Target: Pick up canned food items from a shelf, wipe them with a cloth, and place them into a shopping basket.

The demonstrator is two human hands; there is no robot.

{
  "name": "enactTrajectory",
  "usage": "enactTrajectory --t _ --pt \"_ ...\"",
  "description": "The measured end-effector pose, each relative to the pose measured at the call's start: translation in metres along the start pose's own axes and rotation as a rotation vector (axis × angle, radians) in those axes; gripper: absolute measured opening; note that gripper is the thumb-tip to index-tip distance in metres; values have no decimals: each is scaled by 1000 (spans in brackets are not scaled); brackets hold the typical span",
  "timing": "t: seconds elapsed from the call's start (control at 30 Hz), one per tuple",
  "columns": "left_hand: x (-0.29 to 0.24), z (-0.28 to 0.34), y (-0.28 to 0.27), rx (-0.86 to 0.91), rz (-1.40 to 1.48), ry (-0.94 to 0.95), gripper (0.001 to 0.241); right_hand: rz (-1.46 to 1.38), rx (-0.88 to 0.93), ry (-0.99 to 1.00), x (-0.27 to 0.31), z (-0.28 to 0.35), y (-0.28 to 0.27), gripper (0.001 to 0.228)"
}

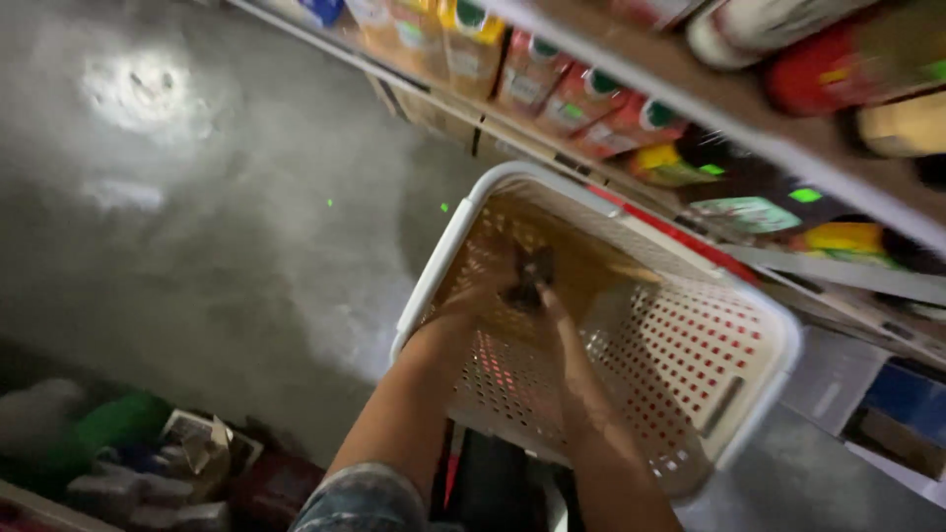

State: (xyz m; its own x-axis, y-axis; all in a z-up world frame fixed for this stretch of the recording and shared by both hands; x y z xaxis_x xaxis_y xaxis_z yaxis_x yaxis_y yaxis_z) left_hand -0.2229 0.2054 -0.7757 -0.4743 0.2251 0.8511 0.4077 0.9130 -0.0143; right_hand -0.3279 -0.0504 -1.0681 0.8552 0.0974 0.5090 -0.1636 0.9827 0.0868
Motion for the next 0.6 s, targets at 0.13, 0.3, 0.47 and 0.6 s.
enactTrajectory --t 0.13,0.3,0.47,0.6 --pt "38 -70 19 1102 1824 100 134 -195 -320 -21 267 240 91 101" --pt "194 -164 -4 1128 2742 30 87 956 -176 -647 341 355 23 100" --pt "252 -201 4 1334 2542 -317 85 129 -562 -553 461 491 5 59" --pt "288 -241 -16 1193 2375 -180 84 150 -855 -607 488 555 16 72"
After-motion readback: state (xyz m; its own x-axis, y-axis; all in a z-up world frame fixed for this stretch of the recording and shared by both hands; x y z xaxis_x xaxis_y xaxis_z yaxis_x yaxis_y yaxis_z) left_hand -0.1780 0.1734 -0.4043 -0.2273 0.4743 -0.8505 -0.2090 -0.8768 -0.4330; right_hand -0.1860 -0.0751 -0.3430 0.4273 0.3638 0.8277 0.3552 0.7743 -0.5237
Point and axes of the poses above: each hand's wrist, its own z-axis away from the middle knuckle, its own y-axis out of the palm, x = y × z, the point moved 5 cm from there along -z, towards the middle knuckle, and after that the axes turned 2 degrees about -z, right-handed, at the moved point
